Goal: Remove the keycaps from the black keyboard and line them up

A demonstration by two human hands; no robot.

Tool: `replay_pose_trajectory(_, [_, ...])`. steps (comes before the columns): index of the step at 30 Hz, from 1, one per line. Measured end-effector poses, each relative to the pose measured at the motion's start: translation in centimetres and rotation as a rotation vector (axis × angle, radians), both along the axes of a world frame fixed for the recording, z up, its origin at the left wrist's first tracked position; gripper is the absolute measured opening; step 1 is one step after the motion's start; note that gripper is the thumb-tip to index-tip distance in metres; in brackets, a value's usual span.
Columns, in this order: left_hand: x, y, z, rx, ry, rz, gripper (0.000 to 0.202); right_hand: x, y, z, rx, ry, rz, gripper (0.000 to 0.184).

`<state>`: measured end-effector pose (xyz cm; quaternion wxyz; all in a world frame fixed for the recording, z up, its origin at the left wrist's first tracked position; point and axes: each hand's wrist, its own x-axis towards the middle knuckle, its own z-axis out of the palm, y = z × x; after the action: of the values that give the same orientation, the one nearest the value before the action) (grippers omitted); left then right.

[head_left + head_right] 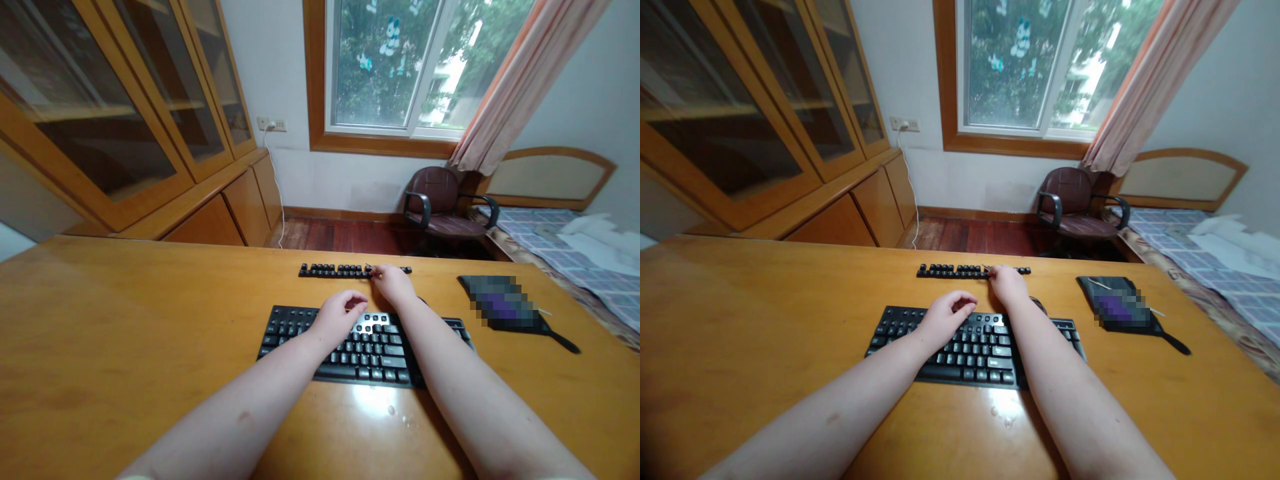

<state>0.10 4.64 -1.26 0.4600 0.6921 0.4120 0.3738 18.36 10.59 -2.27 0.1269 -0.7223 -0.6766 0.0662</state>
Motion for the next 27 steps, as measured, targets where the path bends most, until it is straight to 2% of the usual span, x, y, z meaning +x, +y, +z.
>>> replay_pose_trajectory(27, [-0.07, -0.05, 0.24, 0.021, 0.029, -0.016, 0.014, -0.18, 0.05, 0.35, -0.051, 0.013, -0.036, 0.023])
